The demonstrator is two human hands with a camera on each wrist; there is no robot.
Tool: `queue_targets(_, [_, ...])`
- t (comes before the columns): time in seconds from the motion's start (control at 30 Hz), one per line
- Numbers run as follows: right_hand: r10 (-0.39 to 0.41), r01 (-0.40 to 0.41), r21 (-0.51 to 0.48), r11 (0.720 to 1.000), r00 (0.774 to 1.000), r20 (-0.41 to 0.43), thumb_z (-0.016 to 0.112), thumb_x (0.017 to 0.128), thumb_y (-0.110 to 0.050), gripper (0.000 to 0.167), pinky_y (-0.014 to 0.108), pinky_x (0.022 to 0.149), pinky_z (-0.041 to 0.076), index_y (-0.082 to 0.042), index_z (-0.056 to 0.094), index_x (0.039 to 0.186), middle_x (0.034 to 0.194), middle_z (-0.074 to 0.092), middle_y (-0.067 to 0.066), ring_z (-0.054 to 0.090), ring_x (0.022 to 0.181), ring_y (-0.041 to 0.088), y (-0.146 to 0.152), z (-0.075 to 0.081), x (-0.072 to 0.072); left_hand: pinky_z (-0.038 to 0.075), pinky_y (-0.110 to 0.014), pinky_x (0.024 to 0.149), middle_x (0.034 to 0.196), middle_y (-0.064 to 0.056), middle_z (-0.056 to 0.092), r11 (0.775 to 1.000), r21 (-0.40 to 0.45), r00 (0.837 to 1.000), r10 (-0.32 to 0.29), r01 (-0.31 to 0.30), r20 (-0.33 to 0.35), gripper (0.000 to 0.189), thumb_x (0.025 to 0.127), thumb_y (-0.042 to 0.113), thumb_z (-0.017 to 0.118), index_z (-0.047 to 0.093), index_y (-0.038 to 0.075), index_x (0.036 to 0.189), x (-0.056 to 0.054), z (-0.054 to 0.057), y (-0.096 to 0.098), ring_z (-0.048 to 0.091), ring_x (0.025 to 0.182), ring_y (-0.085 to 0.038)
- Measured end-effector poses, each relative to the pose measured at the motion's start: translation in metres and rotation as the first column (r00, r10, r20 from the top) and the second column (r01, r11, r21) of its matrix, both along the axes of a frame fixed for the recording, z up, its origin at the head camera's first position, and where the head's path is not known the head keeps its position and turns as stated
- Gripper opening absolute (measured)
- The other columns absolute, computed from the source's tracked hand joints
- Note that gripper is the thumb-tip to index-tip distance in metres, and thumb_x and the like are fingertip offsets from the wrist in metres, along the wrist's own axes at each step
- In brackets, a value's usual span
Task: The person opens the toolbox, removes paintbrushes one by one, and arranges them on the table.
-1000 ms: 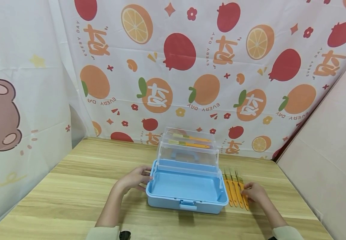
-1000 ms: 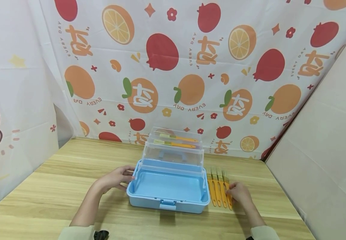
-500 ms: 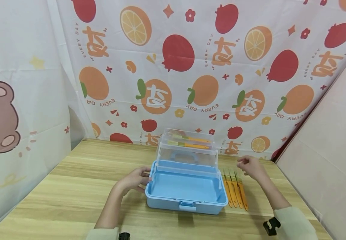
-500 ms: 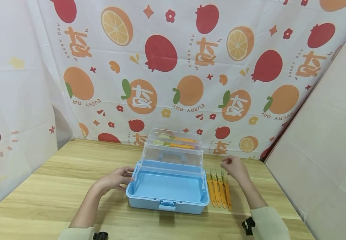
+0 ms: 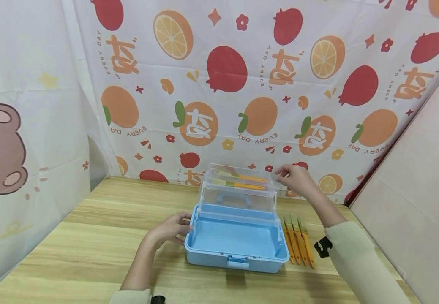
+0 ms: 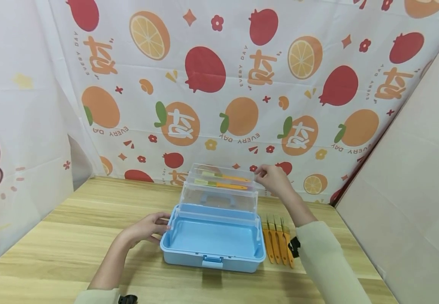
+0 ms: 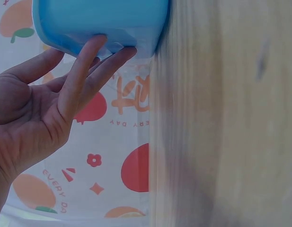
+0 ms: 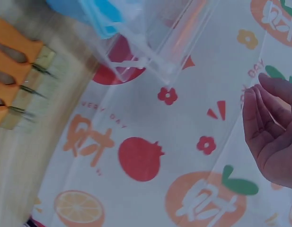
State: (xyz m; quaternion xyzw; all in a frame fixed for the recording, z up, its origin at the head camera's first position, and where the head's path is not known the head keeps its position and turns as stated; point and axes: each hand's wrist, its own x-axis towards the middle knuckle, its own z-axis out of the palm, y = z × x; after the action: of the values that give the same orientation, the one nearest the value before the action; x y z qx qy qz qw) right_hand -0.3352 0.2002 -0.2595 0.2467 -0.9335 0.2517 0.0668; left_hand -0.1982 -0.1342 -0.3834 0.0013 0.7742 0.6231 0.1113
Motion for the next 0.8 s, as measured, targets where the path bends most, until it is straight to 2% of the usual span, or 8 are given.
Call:
queue_targets(0.2, [0.102,-0.103,0.109,0.989,0.995,0.018,0.066,0.084,-0.010,0.014,0.030,0.060,0.047,-0.002,0.066,0.095,0.078,0.059,0.003,0.052,0.069,0.020,-0.027,0.003,-0.013,0.054,-0.044,0.065,0.117,-0.028,0.051,0.999,0.001,0.999,0.032,-0.032,0.011,0.040,0.090,-0.001,0.053,0.041,-0.011,0.126,-0.002,-0.002,0.002,0.056,0.099,-0.037])
queue_targets(0.37, [0.149,-0.154,0.168,0.974,0.988,0.041,0.068,0.083,-0.011,0.016,0.029,0.066,0.049,-0.004,0.067,0.097,0.079,0.059,0.002,0.053,0.074,0.019,-0.046,-0.004,-0.020,0.054,-0.044,0.065,0.116,-0.026,0.053,0.999,-0.001,0.999,0.043,-0.043,0.011,0.039,0.089,-0.002,0.053,0.042,-0.010,0.126,-0.003,-0.002,0.002,0.057,0.097,-0.036])
queue_targets(0.57, [0.168,-0.179,0.195,0.964,0.983,0.074,0.068,0.083,-0.011,0.019,0.030,0.070,0.049,-0.003,0.067,0.100,0.082,0.060,0.002,0.054,0.076,0.019,-0.065,-0.016,-0.025,0.054,-0.044,0.065,0.117,-0.026,0.053,0.999,0.005,0.999,0.042,-0.042,0.016,0.038,0.090,-0.002,0.052,0.042,-0.010,0.126,-0.003,-0.003,0.002,0.057,0.098,-0.037])
queue_targets(0.8, [0.143,-0.159,0.233,0.959,0.986,0.085,0.066,0.085,-0.009,0.015,0.032,0.075,0.049,-0.006,0.068,0.100,0.087,0.062,0.002,0.055,0.079,0.019,-0.077,-0.030,-0.034,0.054,-0.044,0.065,0.118,-0.026,0.052,0.999,0.004,0.999,0.041,-0.041,0.013,0.039,0.090,-0.002,0.052,0.042,-0.010,0.127,-0.004,-0.003,0.000,0.057,0.098,-0.035])
